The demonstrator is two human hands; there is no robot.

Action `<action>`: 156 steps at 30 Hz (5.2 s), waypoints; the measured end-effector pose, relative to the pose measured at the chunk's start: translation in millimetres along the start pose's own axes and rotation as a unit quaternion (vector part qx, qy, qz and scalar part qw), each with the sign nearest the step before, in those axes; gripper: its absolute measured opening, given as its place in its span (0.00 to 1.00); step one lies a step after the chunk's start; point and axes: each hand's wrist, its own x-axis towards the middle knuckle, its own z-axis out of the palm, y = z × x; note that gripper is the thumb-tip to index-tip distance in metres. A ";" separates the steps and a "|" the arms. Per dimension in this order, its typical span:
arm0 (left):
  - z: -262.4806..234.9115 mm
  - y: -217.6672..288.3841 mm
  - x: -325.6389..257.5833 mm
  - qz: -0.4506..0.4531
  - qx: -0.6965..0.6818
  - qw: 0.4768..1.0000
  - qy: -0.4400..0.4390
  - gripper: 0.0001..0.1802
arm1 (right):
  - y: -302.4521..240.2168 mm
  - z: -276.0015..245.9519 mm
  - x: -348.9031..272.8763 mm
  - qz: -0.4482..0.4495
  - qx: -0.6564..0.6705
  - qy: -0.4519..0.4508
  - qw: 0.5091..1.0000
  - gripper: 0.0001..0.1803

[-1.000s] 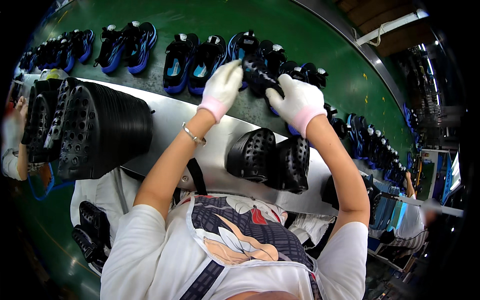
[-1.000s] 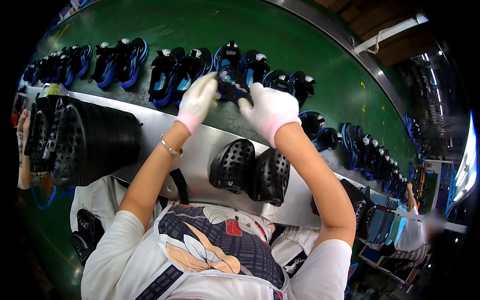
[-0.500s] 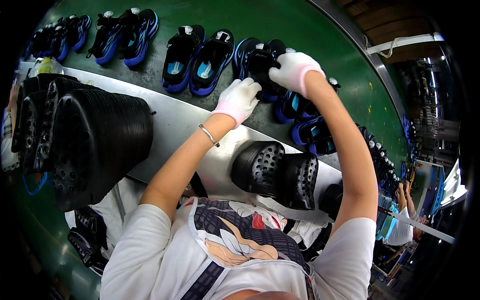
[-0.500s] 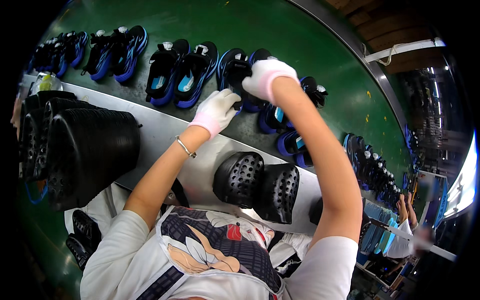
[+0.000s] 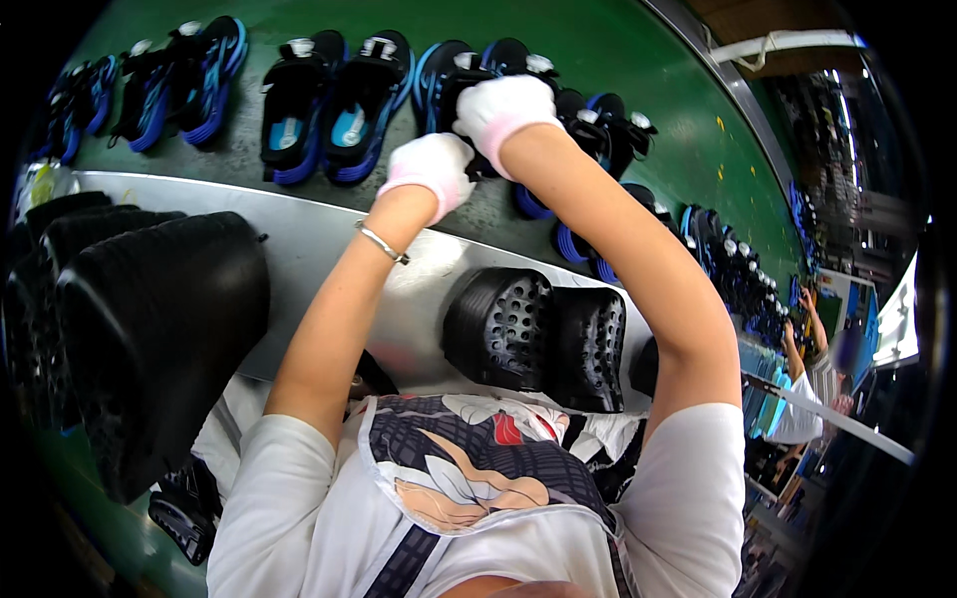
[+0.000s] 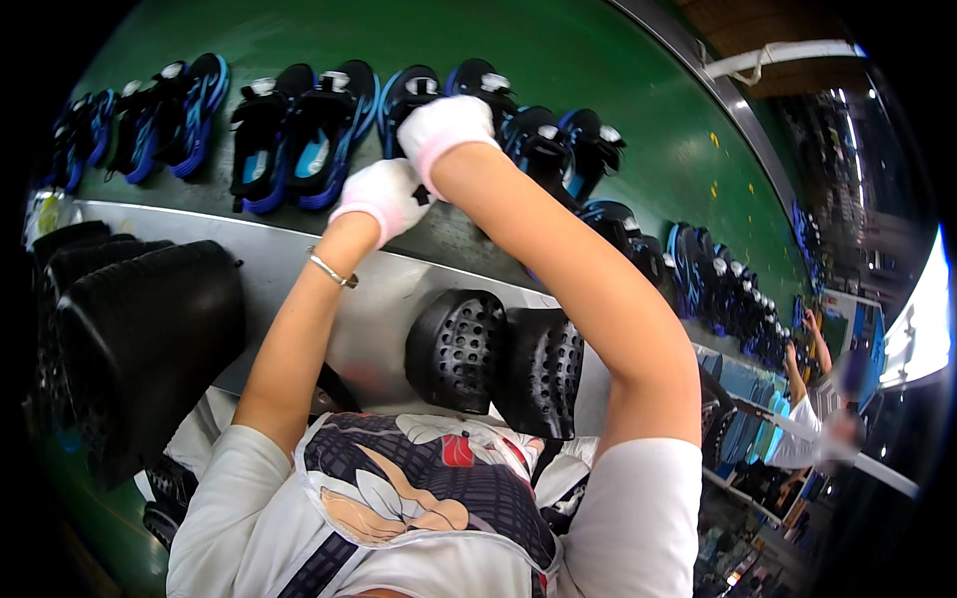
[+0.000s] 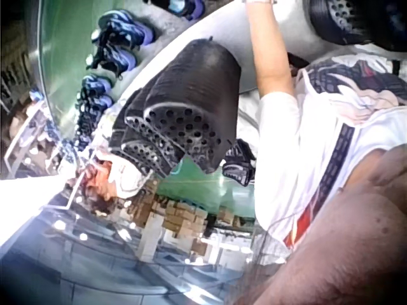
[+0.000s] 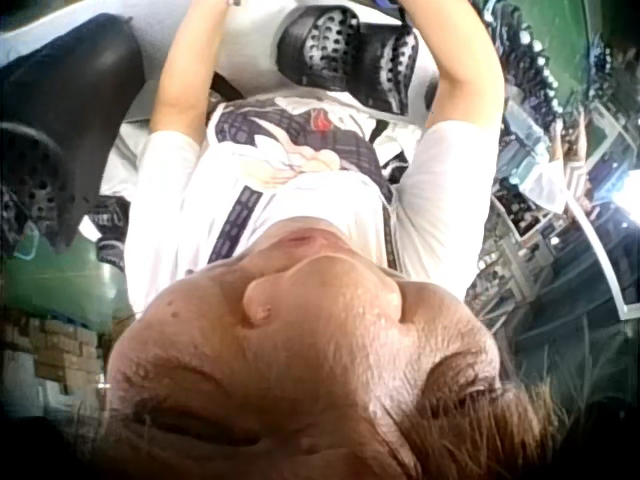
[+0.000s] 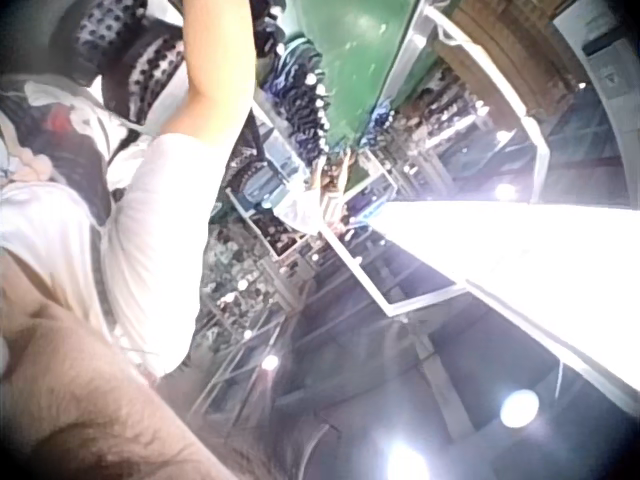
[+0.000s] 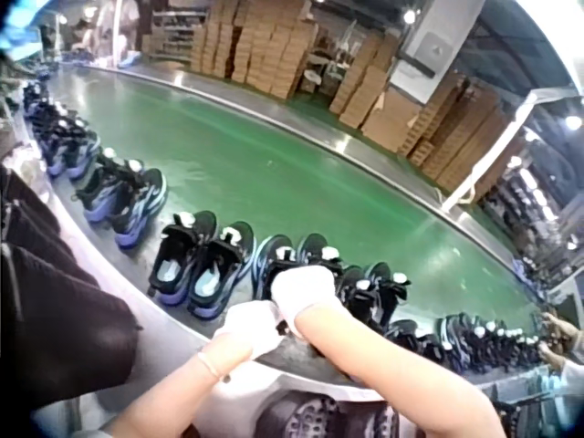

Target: The person inserts black plastic shoe inserts into blue and black sneakers on a conveyor belt. They pick up each shoe, place an insert inside, and return the shoe to the line, repeating this process continuously.

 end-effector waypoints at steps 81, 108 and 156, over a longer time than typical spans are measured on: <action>6.0 49.6 -41.7 0.221 -0.110 0.955 0.166 0.21 | -2.5 121.2 -304.5 0.057 0.433 0.373 0.819 0.16; -0.8 67.5 -97.9 0.244 -0.700 0.671 -0.008 0.21 | 12.8 50.9 -241.5 0.089 0.356 0.332 0.869 0.23; 46.3 -1.8 44.1 0.193 0.135 0.971 0.045 0.18 | 31.4 41.0 5.7 0.022 0.151 0.026 0.988 0.17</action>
